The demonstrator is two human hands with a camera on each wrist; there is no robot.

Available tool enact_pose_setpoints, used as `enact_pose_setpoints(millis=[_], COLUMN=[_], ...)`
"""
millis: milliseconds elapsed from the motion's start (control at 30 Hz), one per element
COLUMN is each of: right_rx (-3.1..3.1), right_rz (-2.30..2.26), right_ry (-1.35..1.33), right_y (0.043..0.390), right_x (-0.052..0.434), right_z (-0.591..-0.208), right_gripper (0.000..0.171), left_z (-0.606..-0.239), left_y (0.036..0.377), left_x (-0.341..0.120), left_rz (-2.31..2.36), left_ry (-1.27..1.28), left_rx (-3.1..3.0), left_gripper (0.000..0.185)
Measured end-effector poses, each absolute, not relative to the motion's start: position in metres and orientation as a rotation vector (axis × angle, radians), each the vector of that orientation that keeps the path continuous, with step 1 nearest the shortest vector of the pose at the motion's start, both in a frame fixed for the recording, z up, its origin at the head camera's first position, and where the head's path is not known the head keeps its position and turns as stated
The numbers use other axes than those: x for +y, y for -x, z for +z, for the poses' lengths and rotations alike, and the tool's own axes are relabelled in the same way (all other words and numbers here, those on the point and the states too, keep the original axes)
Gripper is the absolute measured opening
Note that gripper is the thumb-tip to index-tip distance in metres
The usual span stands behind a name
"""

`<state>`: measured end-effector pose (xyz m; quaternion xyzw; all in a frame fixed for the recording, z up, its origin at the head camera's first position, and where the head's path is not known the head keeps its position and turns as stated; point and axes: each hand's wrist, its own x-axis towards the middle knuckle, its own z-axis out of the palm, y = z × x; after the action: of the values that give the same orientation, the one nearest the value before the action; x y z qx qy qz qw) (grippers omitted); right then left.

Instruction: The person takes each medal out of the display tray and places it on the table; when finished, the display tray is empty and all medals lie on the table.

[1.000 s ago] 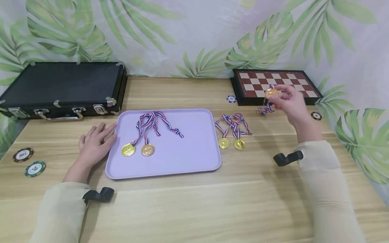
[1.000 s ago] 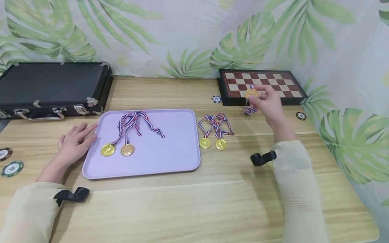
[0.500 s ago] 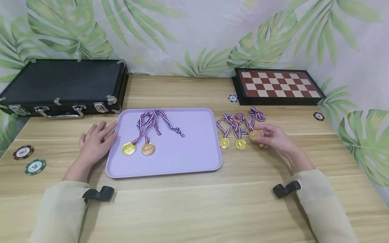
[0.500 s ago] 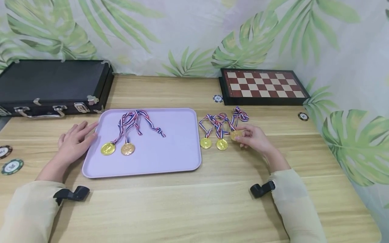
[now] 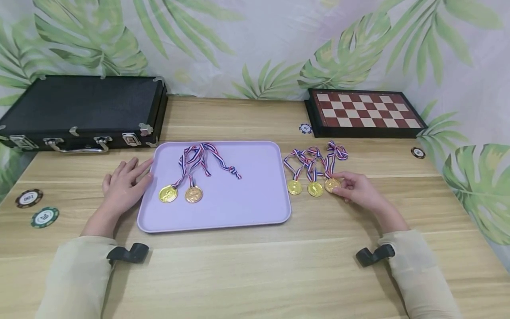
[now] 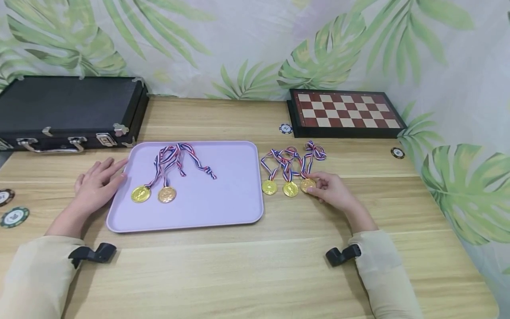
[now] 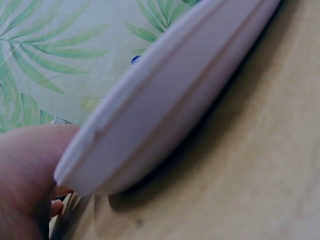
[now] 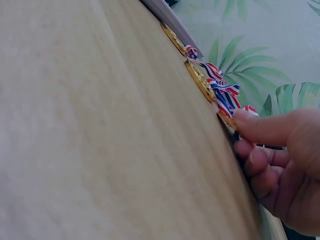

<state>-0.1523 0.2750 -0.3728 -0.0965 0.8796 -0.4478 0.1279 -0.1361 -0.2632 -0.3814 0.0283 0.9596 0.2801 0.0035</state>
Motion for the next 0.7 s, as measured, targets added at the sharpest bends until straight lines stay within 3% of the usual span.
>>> enact_pose_setpoints(millis=[267, 533, 700], right_rx=[2.726, 2.719, 2.738], right_rz=[-1.052, -1.206, -1.348], right_ry=[0.416, 0.364, 0.496], right_y=[0.143, 0.144, 0.148], right_x=[0.275, 0.272, 0.235], right_z=[-0.368, -0.353, -0.324], right_gripper=[0.035, 0.042, 0.041], left_z=[-0.384, -0.382, -0.382], left_y=[0.136, 0.136, 0.136], left_x=[-0.263, -0.264, -0.263], left_rz=[0.878, 0.904, 0.909], left_ry=[-0.094, -0.113, -0.125], left_rx=[3.01, 3.016, 3.025], left_gripper=[0.05, 0.05, 0.049])
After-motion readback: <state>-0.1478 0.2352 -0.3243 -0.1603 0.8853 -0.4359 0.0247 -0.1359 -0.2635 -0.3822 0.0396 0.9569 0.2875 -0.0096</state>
